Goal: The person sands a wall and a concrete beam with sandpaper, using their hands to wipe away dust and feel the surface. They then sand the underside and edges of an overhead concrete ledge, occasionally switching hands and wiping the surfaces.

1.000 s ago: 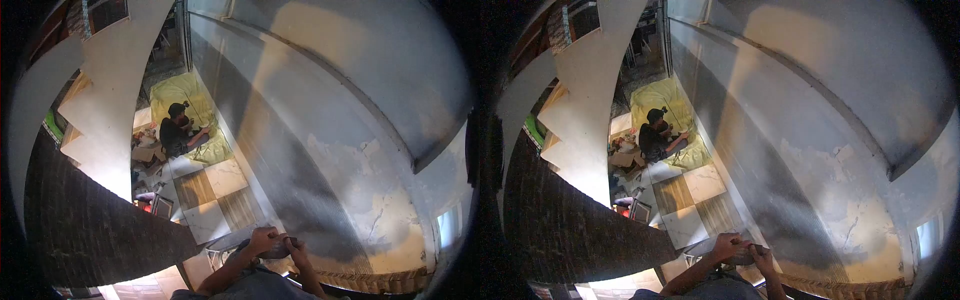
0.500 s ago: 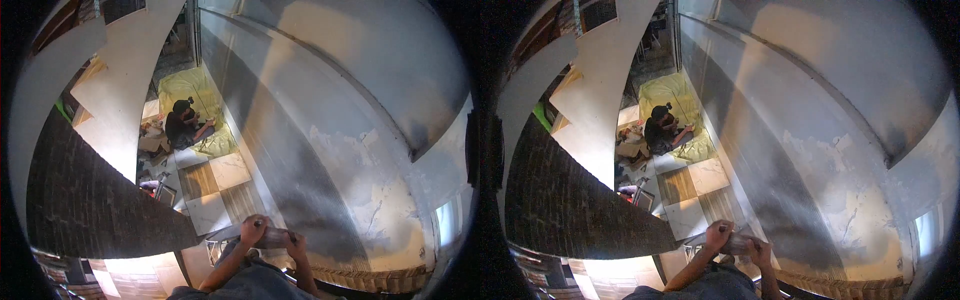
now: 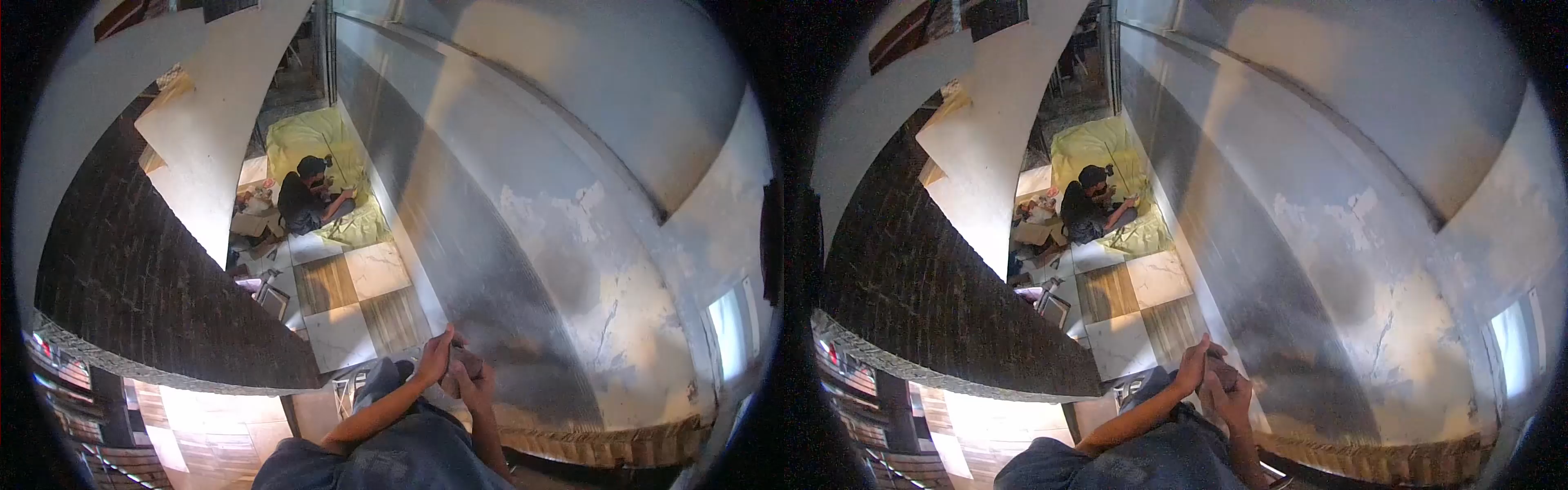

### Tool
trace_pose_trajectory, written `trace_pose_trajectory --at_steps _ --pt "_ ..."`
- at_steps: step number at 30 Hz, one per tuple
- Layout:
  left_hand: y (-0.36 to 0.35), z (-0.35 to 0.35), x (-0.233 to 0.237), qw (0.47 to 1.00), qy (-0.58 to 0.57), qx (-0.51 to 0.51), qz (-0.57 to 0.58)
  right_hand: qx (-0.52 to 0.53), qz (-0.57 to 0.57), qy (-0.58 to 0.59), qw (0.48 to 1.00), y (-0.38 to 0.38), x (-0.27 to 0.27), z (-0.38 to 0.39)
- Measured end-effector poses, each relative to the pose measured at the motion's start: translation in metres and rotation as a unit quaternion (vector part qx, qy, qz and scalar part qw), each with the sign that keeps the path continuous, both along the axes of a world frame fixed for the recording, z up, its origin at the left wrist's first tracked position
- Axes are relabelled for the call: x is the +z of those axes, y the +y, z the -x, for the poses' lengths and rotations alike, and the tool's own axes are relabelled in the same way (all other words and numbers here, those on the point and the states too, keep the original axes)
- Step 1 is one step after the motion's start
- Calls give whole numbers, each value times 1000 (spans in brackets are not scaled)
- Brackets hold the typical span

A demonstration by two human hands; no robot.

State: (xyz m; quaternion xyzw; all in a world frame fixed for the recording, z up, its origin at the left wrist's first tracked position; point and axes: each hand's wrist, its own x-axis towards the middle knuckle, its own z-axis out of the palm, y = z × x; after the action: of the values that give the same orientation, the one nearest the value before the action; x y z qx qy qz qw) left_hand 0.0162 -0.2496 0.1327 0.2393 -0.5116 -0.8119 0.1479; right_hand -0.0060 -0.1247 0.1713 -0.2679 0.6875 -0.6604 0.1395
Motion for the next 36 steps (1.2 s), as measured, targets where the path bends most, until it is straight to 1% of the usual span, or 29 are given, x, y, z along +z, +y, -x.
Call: trace_pose_trajectory --at_steps 1,2,3,4,5,6,7,8,9,10,12,14,16,17,19,20,21,23,24,25,26,27,29,30,31,32,33,35,36 --pt "6 0 2 998 -24 33 45 -7 2 -8 1000 6 -1 -4" --pt "12 -2 4 993 -51 63 90 -11 -32 22 999 8 5 -6" --pt "18 -4 5 992 -62 55 92 -15 -67 50 996 11 9 -9" --pt "23 -4 5 990 -55 61 114 -26 -58 11 998 13 13 -13" --pt "23 2 8 987 -41 71 139 -29 -54 7 998 13 13 -14" --pt "27 3 22 982 -2 104 155 -57 -30 34 997 13 13 -14" --pt "29 3 24 982 -4 101 157 -85 -8 61 995 15 12 -15" --pt "28 4 26 977 -35 100 184 -88 -6 60 994 19 15 -15" --pt "29 5 28 971 -65 98 210 -89 -43 75 992 27 20 -15" --pt "30 6 30 971 -65 95 210 -89 -81 89 989 35 21 -15" --pt "31 6 33 961 -61 75 260 -112 -105 96 983 57 -9 -12" --pt "39 8 32 959 -51 75 267 -134 -129 101 977 61 -18 -14" --pt "44 6 34 959 -24 62 276 -247 -144 132 949 55 -10 -20" --pt "44 8 30 959 -23 60 277 -249 -142 132 949 52 -8 -17" --pt "41 6 27 970 -10 70 233 -264 -139 165 940 39 -7 -13" --pt "35 3 26 969 -91 18 230 -262 -136 164 941 33 -9 -11" --pt "31 2 14 968 -91 23 232 -242 -158 142 947 28 -12 -6" --pt "24 4 -30 974 -47 29 219 -212 -180 126 952 18 -31 7" --pt "16 -3 -42 971 -96 -15 219 -150 -224 149 951 16 -50 14" --pt "17 -8 -58 972 -97 -5 213 -88 -263 172 945 14 -61 19" --pt "18 -13 -75 963 -99 -10 252 -75 -262 174 946 6 -60 21" --pt "14 -9 -98 953 -103 -30 282 -81 -280 256 922 -5 -39 21" --pt "7 0 -139 935 -123 -85 321 -71 -317 211 922 -12 -35 22" --pt "-8 10 -123 945 -221 -202 134 -83 -319 208 921 -13 -42 21" --pt "-11 12 -128 942 -219 -213 135 -77 -327 162 928 -13 -52 21" --pt "-8 8 -133 952 -167 -242 80 -68 -336 114 932 -10 -61 18" --pt "-9 7 -137 956 -114 -269 25 -78 -339 109 931 -6 -71 15" --pt "-11 7 -123 951 -93 -289 53 -91 -287 47 953 3 -92 7" --pt "-11 10 -116 931 -126 -332 83 -117 -147 -21 982 -20 -37 6"
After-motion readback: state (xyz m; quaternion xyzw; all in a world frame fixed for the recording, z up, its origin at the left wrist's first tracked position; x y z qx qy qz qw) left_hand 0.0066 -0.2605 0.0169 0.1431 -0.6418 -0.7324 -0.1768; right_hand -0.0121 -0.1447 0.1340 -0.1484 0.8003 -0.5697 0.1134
